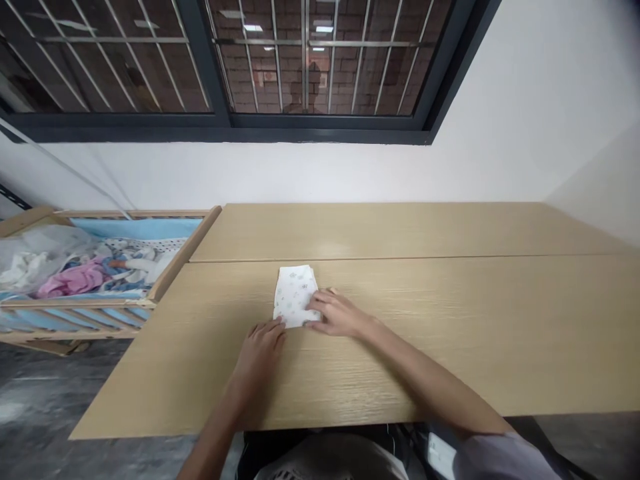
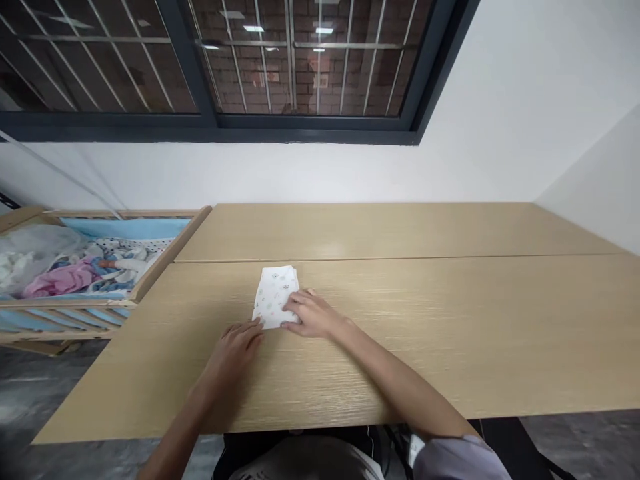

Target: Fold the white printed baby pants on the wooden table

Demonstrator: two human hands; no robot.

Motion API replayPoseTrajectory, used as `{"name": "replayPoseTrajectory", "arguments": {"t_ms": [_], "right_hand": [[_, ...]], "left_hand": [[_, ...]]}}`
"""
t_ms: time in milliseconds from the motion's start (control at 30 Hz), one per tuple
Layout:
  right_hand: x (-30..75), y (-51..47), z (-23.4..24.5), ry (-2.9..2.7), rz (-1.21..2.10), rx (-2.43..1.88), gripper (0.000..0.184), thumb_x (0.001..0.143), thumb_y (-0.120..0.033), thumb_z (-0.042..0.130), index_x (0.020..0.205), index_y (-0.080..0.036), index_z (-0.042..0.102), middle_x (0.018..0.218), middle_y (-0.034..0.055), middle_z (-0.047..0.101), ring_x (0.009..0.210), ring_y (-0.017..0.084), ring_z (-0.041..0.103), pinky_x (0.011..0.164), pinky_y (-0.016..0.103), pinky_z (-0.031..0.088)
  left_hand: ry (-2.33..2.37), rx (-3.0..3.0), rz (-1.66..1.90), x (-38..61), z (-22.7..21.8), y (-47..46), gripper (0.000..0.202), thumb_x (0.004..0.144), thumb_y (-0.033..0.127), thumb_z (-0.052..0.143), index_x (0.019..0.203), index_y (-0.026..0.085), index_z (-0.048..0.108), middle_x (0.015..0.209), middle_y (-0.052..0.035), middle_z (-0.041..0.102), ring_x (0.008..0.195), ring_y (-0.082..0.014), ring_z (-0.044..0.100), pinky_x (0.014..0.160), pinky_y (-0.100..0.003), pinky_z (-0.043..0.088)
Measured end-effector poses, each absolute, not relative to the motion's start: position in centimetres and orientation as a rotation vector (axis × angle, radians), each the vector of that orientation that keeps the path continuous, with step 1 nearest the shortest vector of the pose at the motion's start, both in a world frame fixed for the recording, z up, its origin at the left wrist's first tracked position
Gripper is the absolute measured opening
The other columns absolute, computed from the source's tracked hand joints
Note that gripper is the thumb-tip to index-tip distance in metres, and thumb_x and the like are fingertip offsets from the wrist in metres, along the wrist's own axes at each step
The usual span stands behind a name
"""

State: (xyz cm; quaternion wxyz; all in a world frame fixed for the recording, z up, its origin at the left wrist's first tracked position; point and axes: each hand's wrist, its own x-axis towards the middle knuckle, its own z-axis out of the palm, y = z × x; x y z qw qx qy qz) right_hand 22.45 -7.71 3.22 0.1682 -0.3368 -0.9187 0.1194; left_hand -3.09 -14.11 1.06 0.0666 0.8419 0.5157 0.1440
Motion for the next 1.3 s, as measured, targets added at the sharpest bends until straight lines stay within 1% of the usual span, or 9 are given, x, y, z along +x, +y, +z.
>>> {"name": "replayPoseTrajectory", "arguments": {"t_ms": [133,267,367,500,700,900,1133,1200,1300], "right_hand": [[23.7,-9.8,0.6,-2.612,0.125,-1.027,0.022,0.102,-0.029,0.053,0.114,-0.017,0.068,0.11,0.0102,0.066,0.107,0.023,0.058,0.096,0.039,0.04],[23.6,-10.9,-0.9,-2.555,-0.089,-1.109,0.021,0.1,-0.015,0.047,0.105,-0.015,0.068,0.101,0.0116,0.066,0.101,0.025,0.057,0.092,0.041,0.039],[23.6,-12.3,-0.1,-2.506,-0.053,-1.178,0.016,0.095,-0.015,0.051,0.1,-0.015,0.065,0.097,0.0112,0.065,0.097,0.026,0.055,0.092,0.041,0.039],[24.0,-13.7,2.4,-2.362,0.164,-1.307,0.015,0.089,-0.013,0.051,0.1,-0.017,0.061,0.101,0.01,0.064,0.1,0.025,0.055,0.094,0.041,0.037],[24.2,-10.6,4.8,-2.198,0.384,-1.443,0.017,0.096,-0.016,0.042,0.104,-0.018,0.057,0.106,0.0097,0.064,0.102,0.024,0.057,0.094,0.04,0.039],[23.2,-4.1,2.6,-2.019,0.36,-1.498,0.021,0.102,-0.023,0.038,0.112,-0.016,0.055,0.108,0.0127,0.065,0.103,0.024,0.06,0.092,0.036,0.045],[22.5,-0.8,-0.1,-1.962,0.301,-1.587,0.029,0.1,-0.018,0.04,0.124,-0.009,0.054,0.117,0.02,0.064,0.11,0.027,0.06,0.096,0.04,0.048],[22.3,-1.3,0.2,-1.97,0.256,-1.578,0.033,0.101,-0.021,0.038,0.128,-0.009,0.055,0.121,0.0213,0.063,0.115,0.029,0.059,0.1,0.043,0.046],[21.9,-2.7,0.9,-2.112,0.119,-1.443,0.044,0.102,-0.027,0.036,0.141,-0.009,0.049,0.138,0.0227,0.056,0.132,0.031,0.05,0.111,0.048,0.038]], "left_hand": [[1.496,2.594,0.451,-4.5,0.9,-12.7,0.033,0.099,0.019,0.043,0.114,0.019,0.072,0.121,-0.0094,0.074,0.111,-0.0278,0.067,0.099,-0.047,0.05],[1.419,2.654,0.455,-4.1,0.7,-12.3,0.031,0.097,0.014,0.044,0.114,0.02,0.07,0.116,-0.0087,0.075,0.105,-0.0253,0.067,0.096,-0.044,0.049],[1.411,2.689,0.465,-3.1,0.8,-13.1,0.028,0.099,0.012,0.041,0.107,0.019,0.067,0.105,-0.0079,0.075,0.099,-0.0242,0.066,0.093,-0.042,0.048],[1.422,2.623,0.565,-2.1,1.9,-13.9,0.022,0.103,0.021,0.04,0.101,0.02,0.061,0.098,-0.006,0.07,0.095,-0.0224,0.064,0.089,-0.038,0.047],[1.619,2.524,0.636,-1.2,3.7,-9.8,0.021,0.103,0.028,0.042,0.099,0.019,0.061,0.1,-0.0082,0.069,0.098,-0.0231,0.063,0.09,-0.036,0.046],[1.839,2.46,0.563,0.4,3.6,-3.5,0.024,0.102,0.025,0.041,0.103,0.018,0.064,0.104,-0.0117,0.069,0.101,-0.0268,0.063,0.089,-0.038,0.045],[1.932,2.404,0.478,1.0,2.2,-0.4,0.026,0.099,0.02,0.043,0.1,0.017,0.069,0.101,-0.0136,0.073,0.098,-0.0282,0.067,0.086,-0.039,0.05],[1.942,2.418,0.514,1.3,2.1,-1.1,0.033,0.101,0.021,0.036,0.109,0.013,0.068,0.109,-0.0168,0.072,0.106,-0.0298,0.066,0.092,-0.042,0.049],[1.845,2.513,0.574,2.5,1.6,-2.9,0.046,0.105,0.033,0.03,0.136,0.01,0.054,0.138,-0.0188,0.061,0.13,-0.0282,0.055,0.11,-0.043,0.042]]}}
